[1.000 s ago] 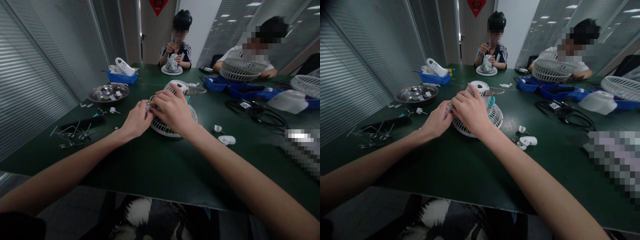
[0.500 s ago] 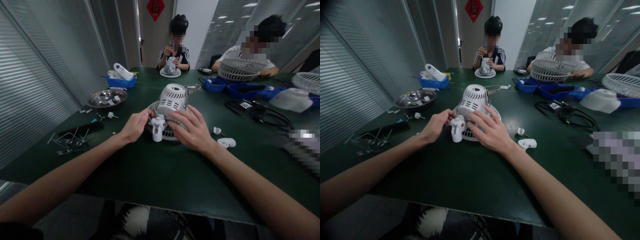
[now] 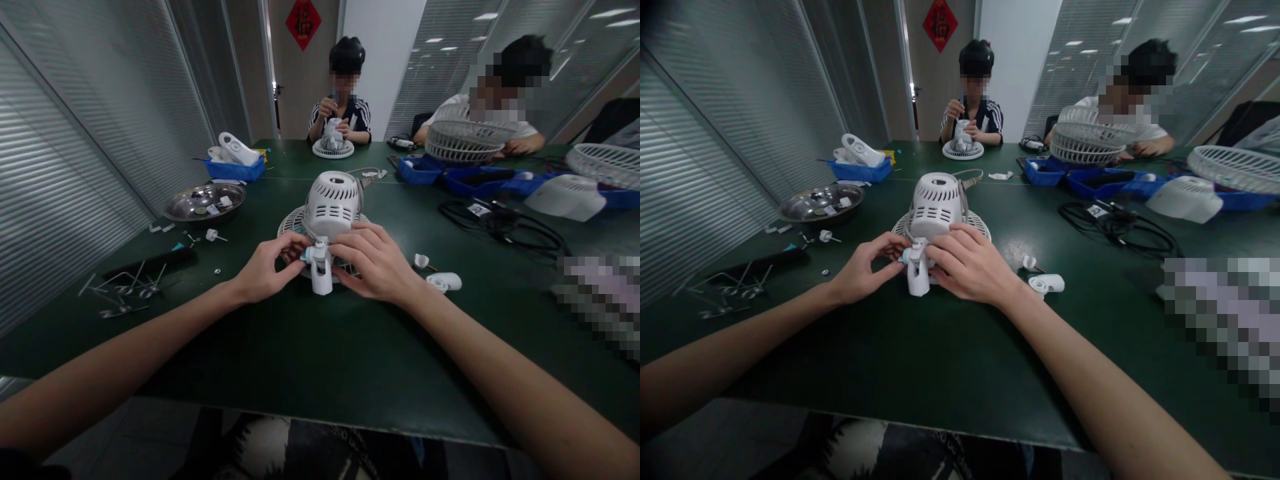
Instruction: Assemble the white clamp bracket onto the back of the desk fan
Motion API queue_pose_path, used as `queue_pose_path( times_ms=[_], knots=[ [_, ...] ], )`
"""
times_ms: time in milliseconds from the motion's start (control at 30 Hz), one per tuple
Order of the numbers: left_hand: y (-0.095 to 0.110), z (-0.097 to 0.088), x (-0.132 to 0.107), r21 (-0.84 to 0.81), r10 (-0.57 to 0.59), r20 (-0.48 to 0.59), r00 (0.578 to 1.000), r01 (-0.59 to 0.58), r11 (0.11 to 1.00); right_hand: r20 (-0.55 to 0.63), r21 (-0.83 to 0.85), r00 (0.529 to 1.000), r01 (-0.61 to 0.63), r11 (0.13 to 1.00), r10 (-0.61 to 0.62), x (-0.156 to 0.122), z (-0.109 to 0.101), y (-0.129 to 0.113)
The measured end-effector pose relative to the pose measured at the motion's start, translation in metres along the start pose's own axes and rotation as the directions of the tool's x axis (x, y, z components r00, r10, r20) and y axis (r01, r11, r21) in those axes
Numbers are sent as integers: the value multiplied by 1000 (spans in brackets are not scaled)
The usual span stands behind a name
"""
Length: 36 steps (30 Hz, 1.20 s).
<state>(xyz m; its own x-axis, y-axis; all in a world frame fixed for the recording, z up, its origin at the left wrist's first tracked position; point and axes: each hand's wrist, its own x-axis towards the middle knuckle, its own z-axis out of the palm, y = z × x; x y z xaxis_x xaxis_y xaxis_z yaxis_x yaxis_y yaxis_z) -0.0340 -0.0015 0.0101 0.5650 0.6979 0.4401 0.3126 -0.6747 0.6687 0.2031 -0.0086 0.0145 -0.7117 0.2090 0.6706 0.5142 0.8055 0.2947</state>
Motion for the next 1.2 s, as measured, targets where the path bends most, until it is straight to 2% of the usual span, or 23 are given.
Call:
queue_pose_path(
  times_ms=[67, 233, 333, 400, 467, 567, 633, 700, 833, 933, 1033, 1100, 1200],
  knots=[
    [0, 0, 0, 11, -21, 31, 999, 21, 1000, -14, 15, 999, -39, 999, 39, 1, 0, -1],
    [3, 1, -1, -12, -48, 202, 978, 52, 999, -45, -14, 985, -170, 985, 169, 5, -2, -9],
    [3, 1, -1, -31, -31, 232, 972, 39, 999, 14, 15, 973, -230, 973, 230, 7, -6, -11],
    [2, 2, -1, -57, -36, 230, 973, 50, 997, 52, 99, 967, -253, 962, 249, 8, -9, -11],
    [0, 2, -1, -85, -56, 219, 974, 76, 993, 50, 240, 951, -307, 921, 304, 8, -12, -10],
    [0, 3, -1, -103, -86, 222, 971, 111, 988, 41, 461, 901, -401, 792, 432, 8, -15, -10],
    [1, 3, -1, -103, -91, 231, 969, 118, 988, 81, 547, 874, -441, 711, 479, 10, -18, -12],
    [2, 3, -1, -101, -91, 239, 967, 118, 988, 138, 576, 868, -462, 674, 477, 13, -23, -16],
    [3, 3, 0, -52, -98, 242, 965, 114, 992, 200, 537, 911, -410, 737, 361, 18, -32, -26],
    [5, 3, -1, -24, -93, 237, 967, 101, 995, 123, 452, 923, -379, 808, 365, 17, -32, -28],
    [8, 4, -2, -28, -105, 134, 985, 110, 994, 79, 377, 889, -445, 812, 451, 12, -28, -23],
    [9, 6, -3, -53, -114, 56, 992, 117, 992, 139, 346, 864, -500, 794, 484, 8, -25, -19],
    [8, 7, -4, -76, -124, 31, 992, 126, 989, 246, 306, 840, -540, 784, 483, 5, -23, -15]
  ],
)
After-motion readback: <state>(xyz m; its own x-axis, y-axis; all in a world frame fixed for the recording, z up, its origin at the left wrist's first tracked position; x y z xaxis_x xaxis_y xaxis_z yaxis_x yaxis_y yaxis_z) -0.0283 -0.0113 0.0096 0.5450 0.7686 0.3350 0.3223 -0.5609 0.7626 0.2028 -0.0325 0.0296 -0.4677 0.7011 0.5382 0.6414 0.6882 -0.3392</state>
